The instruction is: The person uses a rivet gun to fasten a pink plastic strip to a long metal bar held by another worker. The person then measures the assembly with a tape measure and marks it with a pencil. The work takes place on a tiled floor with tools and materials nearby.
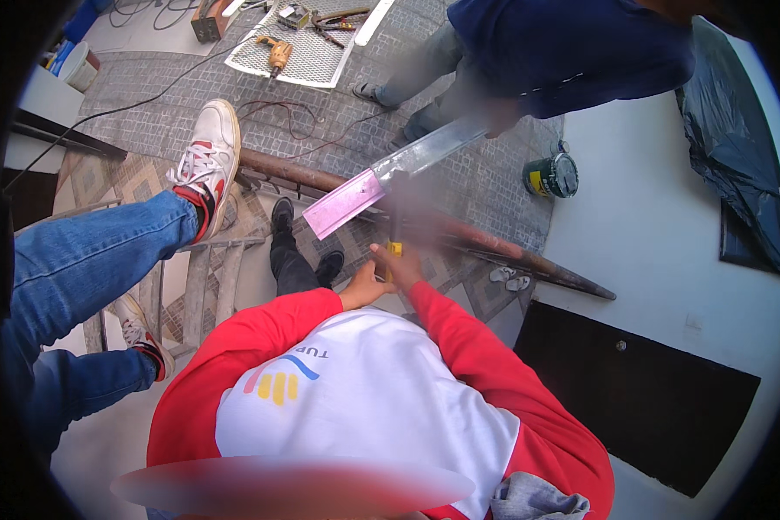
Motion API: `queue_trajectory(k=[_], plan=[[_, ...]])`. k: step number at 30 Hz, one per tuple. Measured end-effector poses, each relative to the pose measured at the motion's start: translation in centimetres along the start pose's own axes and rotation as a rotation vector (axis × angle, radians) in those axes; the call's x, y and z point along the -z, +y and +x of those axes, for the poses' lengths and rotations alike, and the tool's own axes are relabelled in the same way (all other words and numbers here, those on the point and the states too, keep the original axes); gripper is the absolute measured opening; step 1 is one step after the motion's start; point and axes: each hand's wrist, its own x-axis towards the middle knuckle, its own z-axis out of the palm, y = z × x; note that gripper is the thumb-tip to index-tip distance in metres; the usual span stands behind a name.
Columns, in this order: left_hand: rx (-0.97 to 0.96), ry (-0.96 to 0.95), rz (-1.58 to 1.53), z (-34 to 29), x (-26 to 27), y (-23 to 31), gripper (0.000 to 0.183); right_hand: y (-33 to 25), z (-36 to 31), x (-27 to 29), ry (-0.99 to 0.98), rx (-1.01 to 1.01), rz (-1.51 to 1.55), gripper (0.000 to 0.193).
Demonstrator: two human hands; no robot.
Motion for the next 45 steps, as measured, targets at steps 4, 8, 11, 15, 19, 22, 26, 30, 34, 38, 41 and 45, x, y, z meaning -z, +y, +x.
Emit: queue_trajectory(k=[4, 8, 11, 15, 19, 22, 26, 30, 34, 38, 41, 45], plan=[[-0.076, -0.047, 0.103, 0.0, 1.0, -0.7, 0.092, 0.9, -0.8, 0.6, 0.007, -0.028, 0.168, 0.040], [-0.123, -0.301, 0.014, -0.1, 1.9, -0.4, 0.088, 1.3, -3.2, 1.5, 0.002, -0.023, 0.320, 0.038], [-0.076, -0.461, -0.147, -0.1, 2.2, 0.5, 0.070, 1.3, -5.2, 3.0, 0.001, 0.074, 0.285, 0.044], [-0.244, -0.359, -0.003, -0.8, 4.3, 3.6, 0.039, 1.0, -8.5, 8.5, -0.153, 0.133, 0.418, 0.047], [-0.482, -0.265, 0.374, -1.1, 6.7, 7.4, 0.039, 1.4, -12.8, 13.6, -0.194, 0.033, 0.429, 0.055], [-0.521, -0.300, 0.437, -2.1, 3.2, 9.5, 0.042, 2.2, -13.1, 12.4, -0.034, 0.089, 0.553, 0.070], [-0.673, -0.427, 0.432, -2.2, -0.2, 11.5, 0.047, 2.7, -10.7, 9.9, -0.080, 0.245, 0.881, 0.076], [-0.627, -0.401, 0.497, -2.6, 0.6, 12.4, 0.044, 2.5, -10.6, 10.8, -0.019, 0.206, 0.808, 0.060], [-0.748, -0.260, 0.556, -3.8, 1.0, 13.8, 0.040, 2.3, -11.1, 12.1, -0.073, 0.286, 0.783, 0.053], [-0.916, -0.021, 0.824, -4.4, 3.8, 16.2, 0.036, 3.1, -11.4, 14.7, -0.047, 0.391, 0.706, 0.043], [-0.925, 0.014, 0.838, -4.9, 5.5, 17.2, 0.034, 3.0, -11.6, 15.7, -0.055, 0.385, 0.635, 0.039], [-0.898, 0.034, 0.751, -6.0, 4.8, 17.4, 0.029, 1.2, -10.9, 13.6, -0.067, 0.434, 0.637, 0.037]])
